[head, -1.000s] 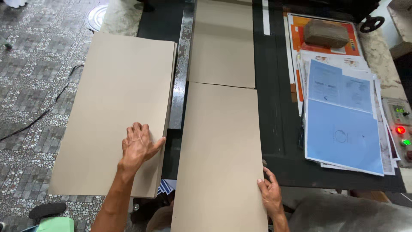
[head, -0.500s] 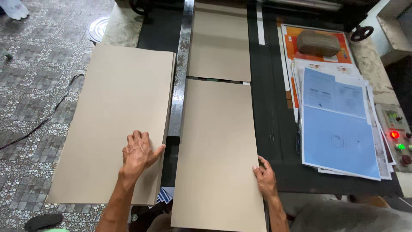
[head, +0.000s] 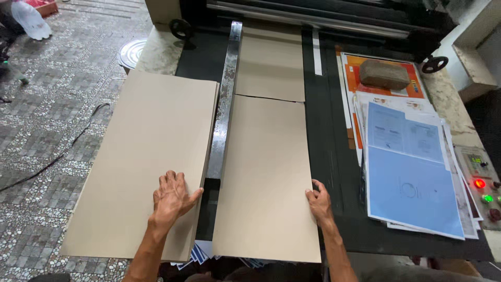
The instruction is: The person repeatedly places large beige cardboard sheets onto a paper cutter, aligns them against the guide, and pushes the cutting bar down to slice the sheets. The cut pieces are stacked on the left side of the machine. The process is repeated continuously throughout the clip.
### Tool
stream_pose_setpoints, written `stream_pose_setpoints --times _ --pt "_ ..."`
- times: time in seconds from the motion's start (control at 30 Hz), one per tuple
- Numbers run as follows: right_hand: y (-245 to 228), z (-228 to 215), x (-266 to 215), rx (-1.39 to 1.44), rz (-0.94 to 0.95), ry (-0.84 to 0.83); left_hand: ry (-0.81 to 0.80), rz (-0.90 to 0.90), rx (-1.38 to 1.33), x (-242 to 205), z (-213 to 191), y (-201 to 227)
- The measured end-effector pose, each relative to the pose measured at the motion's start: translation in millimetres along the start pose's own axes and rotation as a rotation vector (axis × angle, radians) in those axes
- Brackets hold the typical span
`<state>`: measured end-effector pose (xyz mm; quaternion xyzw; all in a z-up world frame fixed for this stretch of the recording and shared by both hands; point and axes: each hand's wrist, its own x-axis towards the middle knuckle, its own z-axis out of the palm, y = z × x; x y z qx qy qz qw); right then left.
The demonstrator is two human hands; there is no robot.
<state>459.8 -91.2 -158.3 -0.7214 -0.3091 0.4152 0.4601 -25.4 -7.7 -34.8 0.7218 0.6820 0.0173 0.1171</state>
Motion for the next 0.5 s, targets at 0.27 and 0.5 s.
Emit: stream_pose_setpoints --times 0.27,0.5 --pt "-2.1 10.0 57.7 -0.206 -0.136 0.030 -0.033 -0.004 -0.028 -1.1 -4.2 0.8" --pt "-17.1 18.3 89.1 -0.304 -0.187 0.074 -0.024 -0.006 -0.041 -3.9 -3.1 -1.0"
